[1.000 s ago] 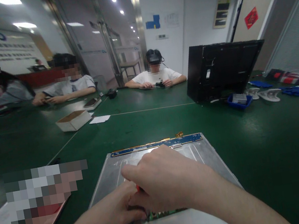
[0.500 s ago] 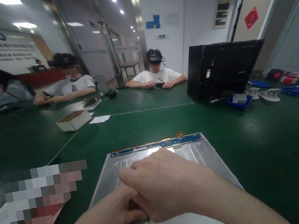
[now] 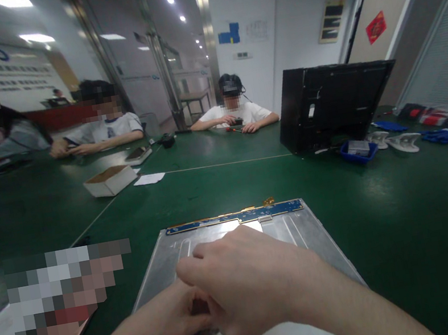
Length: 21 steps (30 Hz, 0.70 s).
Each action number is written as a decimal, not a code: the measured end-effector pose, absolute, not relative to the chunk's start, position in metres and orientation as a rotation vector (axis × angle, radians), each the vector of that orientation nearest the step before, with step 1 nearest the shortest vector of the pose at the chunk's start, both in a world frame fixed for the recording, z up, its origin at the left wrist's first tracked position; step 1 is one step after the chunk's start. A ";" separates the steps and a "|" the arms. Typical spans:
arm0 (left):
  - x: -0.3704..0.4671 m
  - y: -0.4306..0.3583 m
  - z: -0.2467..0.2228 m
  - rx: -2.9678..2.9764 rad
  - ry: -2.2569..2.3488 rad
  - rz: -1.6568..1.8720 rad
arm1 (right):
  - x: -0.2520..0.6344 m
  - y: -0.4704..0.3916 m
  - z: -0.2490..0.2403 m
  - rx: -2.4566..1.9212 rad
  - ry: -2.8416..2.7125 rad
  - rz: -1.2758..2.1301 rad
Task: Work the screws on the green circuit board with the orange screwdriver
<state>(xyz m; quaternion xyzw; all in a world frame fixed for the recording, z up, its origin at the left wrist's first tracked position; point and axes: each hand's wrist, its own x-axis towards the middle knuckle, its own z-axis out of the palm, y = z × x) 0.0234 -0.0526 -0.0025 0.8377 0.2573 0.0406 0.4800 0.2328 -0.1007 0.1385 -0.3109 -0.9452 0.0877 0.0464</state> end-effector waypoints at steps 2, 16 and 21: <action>0.023 -0.053 -0.002 2.035 0.642 0.109 | 0.232 -0.101 0.138 -0.967 -2.893 0.260; 0.028 -0.053 0.008 2.109 0.557 0.176 | 0.234 -0.098 0.134 -0.965 -2.877 0.252; 0.025 -0.052 0.001 2.075 0.586 0.136 | 0.235 -0.099 0.135 -0.912 -2.863 0.270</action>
